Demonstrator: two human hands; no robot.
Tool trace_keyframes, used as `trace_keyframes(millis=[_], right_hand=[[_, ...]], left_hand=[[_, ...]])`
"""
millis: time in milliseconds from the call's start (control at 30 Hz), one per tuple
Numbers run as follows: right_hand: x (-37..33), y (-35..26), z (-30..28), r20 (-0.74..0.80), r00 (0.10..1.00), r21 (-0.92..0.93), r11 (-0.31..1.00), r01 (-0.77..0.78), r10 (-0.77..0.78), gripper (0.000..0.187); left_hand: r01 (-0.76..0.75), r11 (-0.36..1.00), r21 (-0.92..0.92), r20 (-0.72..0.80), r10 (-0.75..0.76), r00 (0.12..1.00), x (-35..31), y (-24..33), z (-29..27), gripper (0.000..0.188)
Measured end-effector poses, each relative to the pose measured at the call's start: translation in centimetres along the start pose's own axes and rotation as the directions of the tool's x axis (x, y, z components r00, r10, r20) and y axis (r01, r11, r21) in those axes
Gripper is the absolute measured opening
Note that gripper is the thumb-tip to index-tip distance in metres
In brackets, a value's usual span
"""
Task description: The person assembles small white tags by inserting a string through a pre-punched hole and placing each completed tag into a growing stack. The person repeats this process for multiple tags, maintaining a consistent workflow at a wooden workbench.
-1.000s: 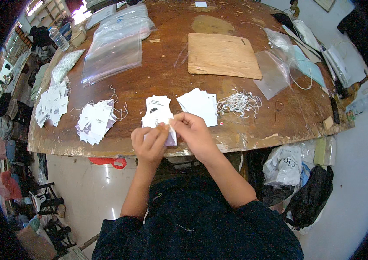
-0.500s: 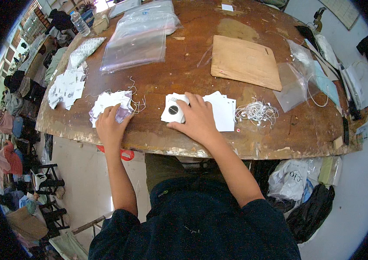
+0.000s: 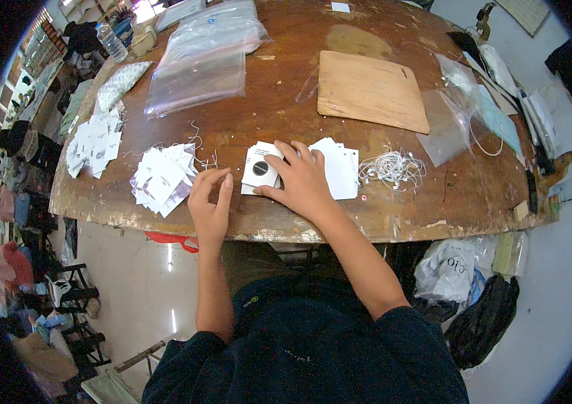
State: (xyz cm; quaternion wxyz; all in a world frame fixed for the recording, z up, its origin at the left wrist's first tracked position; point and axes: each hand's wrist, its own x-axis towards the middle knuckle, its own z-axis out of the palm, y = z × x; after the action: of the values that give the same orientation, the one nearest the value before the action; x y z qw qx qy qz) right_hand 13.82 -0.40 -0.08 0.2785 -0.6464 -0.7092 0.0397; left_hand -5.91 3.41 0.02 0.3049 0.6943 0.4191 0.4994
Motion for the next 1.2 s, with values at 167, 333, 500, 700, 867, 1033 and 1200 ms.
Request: trace_keyframes(millis=[167, 333, 500, 700, 867, 1033, 1200], right_hand=[[-0.9, -1.2, -1.2, -0.111, 0.979, 0.102, 0.978, 0.181, -0.169, 0.063], [-2.9, 0.1, -3.0, -0.125, 0.988, 0.054, 0.994, 0.094, -0.087, 0.071], [-3.7, 4.4, -4.9, -0.074, 0.892, -0.201, 0.869, -0.451, 0.446, 0.072], [-4.1, 4.8, -4.6, -0.1, 0.858, -0.217, 0.83, -0.513, 0.504, 0.069], [-3.6, 5.0, -4.6, -0.116, 0.834, -0.22, 0.805, -0.551, 0.539, 0.071], [-4.0, 5.0, -3.8, -0.184, 0.856, -0.096, 0.858, -0.505, 0.483, 0.064], [-3.9, 4.1, -4.3, -0.429, 0.799, 0.125, 0.903, -0.41, 0.422, 0.032]], left_hand=[[0.433, 0.585, -0.686, 0.257, -0.361, 0.896, -0.3, 0.1, 0.3, 0.039], [0.566, 0.601, -0.563, 0.437, -0.365, 0.822, -1.7, 0.5, 1.5, 0.029], [0.557, 0.596, -0.579, 0.393, -0.394, 0.831, -2.3, 1.0, 2.7, 0.027], [0.534, 0.608, -0.587, 0.406, -0.35, 0.844, -2.4, 1.4, 3.8, 0.026], [0.507, 0.643, -0.574, 0.401, -0.319, 0.858, -2.4, 1.2, 4.0, 0.028], [0.582, 0.552, -0.597, 0.471, -0.346, 0.811, -2.3, 1.8, 3.6, 0.028], [0.561, 0.569, -0.601, 0.424, -0.367, 0.828, -2.0, 2.2, 3.9, 0.037]])
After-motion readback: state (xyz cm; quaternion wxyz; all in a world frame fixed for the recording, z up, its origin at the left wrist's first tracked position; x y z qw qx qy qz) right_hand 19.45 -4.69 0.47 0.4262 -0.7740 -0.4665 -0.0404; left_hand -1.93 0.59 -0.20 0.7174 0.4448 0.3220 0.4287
